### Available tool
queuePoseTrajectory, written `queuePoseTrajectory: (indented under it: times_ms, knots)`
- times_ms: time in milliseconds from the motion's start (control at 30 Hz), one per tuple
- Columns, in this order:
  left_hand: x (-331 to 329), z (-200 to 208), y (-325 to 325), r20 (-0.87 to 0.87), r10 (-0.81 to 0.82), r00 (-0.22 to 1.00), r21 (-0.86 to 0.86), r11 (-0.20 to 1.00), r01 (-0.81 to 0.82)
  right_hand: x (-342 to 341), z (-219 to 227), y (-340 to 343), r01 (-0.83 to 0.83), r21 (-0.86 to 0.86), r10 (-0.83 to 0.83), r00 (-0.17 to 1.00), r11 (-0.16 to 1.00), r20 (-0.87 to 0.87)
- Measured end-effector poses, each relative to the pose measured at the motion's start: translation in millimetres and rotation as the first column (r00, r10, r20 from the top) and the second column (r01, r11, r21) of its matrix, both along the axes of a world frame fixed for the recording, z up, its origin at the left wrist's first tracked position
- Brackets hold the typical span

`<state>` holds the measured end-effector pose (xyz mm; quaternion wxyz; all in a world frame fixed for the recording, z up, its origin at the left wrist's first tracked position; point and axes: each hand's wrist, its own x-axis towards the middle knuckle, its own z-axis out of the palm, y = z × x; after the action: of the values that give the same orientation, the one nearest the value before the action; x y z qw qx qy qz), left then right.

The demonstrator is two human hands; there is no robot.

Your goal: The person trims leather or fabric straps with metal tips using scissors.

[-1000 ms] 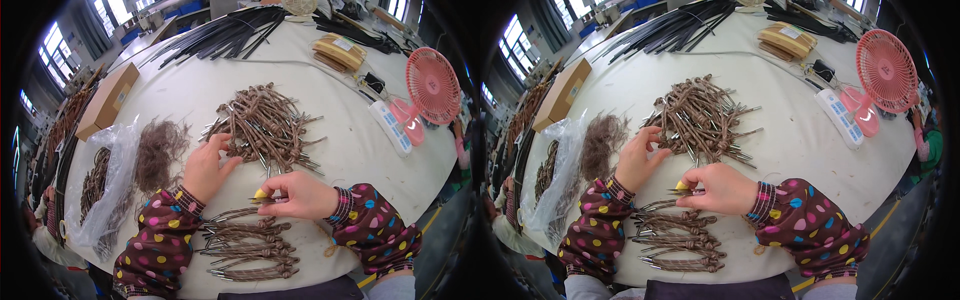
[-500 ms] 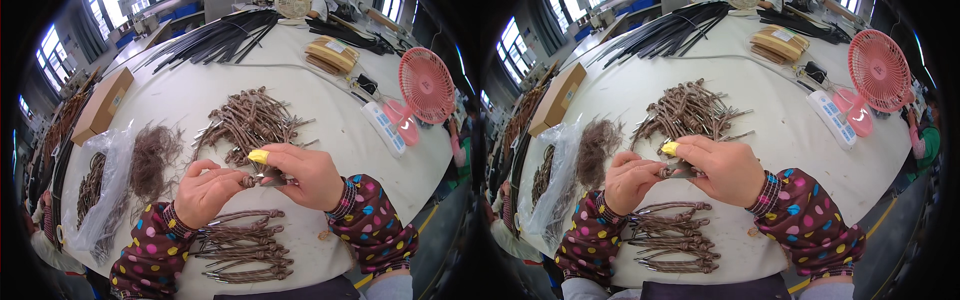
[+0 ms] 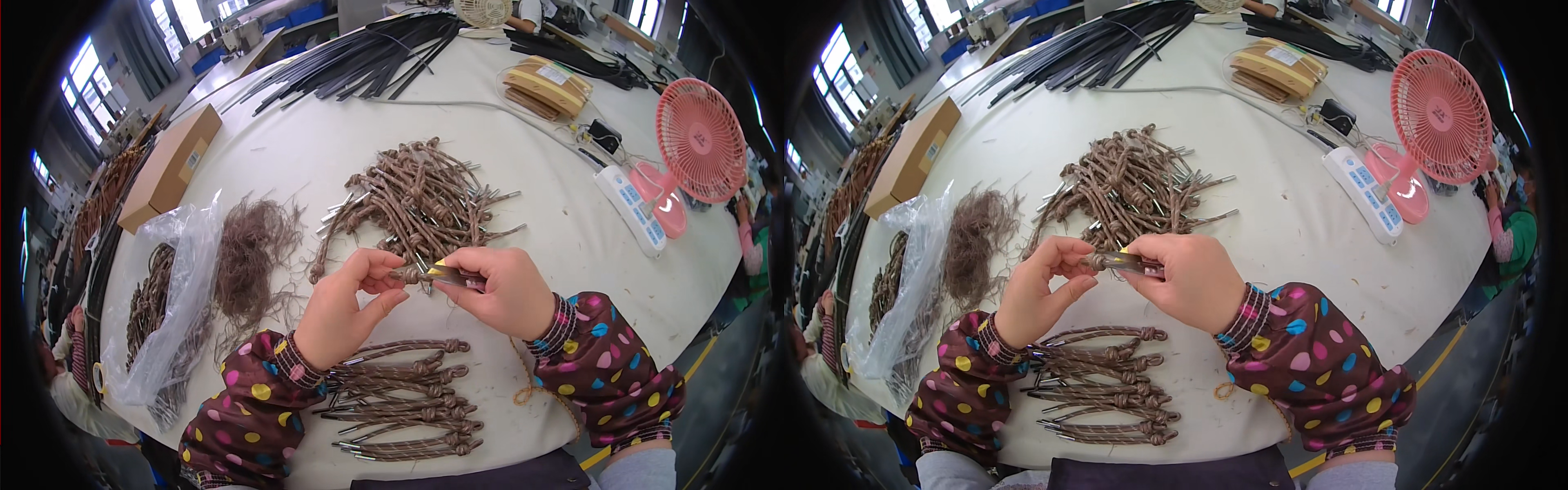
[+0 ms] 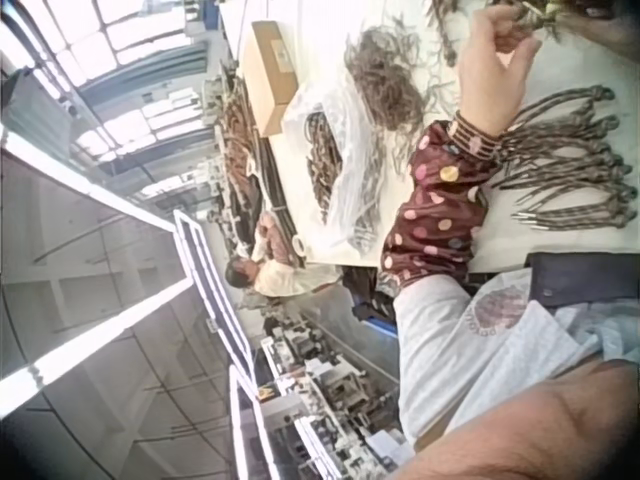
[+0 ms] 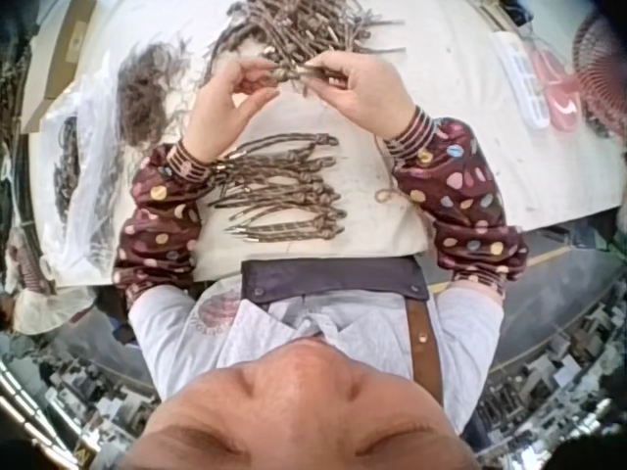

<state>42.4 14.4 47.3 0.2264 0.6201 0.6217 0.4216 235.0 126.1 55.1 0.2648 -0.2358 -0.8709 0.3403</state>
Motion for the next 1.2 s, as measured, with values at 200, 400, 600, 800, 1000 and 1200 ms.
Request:
queuePoseTrajectory:
  times_ms: [200,400,600,800,1000,1200]
  knots:
    - [1.5,1.5,-0.2,-0.065,0.014,0.998,0.075,0.997,-0.009,0.2,-16.2,11.9,-0.071,-0.400,0.069,0.997,0.914,-0.020]
    - [-5.3,-2.1,1.7,-0.466,0.087,0.881,0.330,0.941,0.081,-1.8,-0.1,2.2,-0.001,-0.388,0.033,0.997,0.922,0.076]
    - [-1.8,-1.3,0.1,-0.436,0.133,0.890,0.358,0.933,0.035,-1.3,2.1,5.0,-0.023,-0.459,0.046,0.998,0.888,0.038]
    - [-24.4,-15.0,6.2,-0.005,0.192,0.981,0.041,0.981,-0.191,5.4,0.2,23.1,0.000,-0.948,0.051,0.999,0.317,0.017]
    - [-8.0,-1.3,2.2,0.461,-0.093,0.883,-0.166,0.968,0.188,4.3,-0.5,20.8,-0.045,-0.970,0.101,0.995,0.240,-0.021]
    - [-2.6,-7.3,3.7,0.705,0.044,0.708,-0.289,0.929,0.230,-4.2,-0.5,6.3,-0.015,-0.960,0.083,0.997,0.279,0.008]
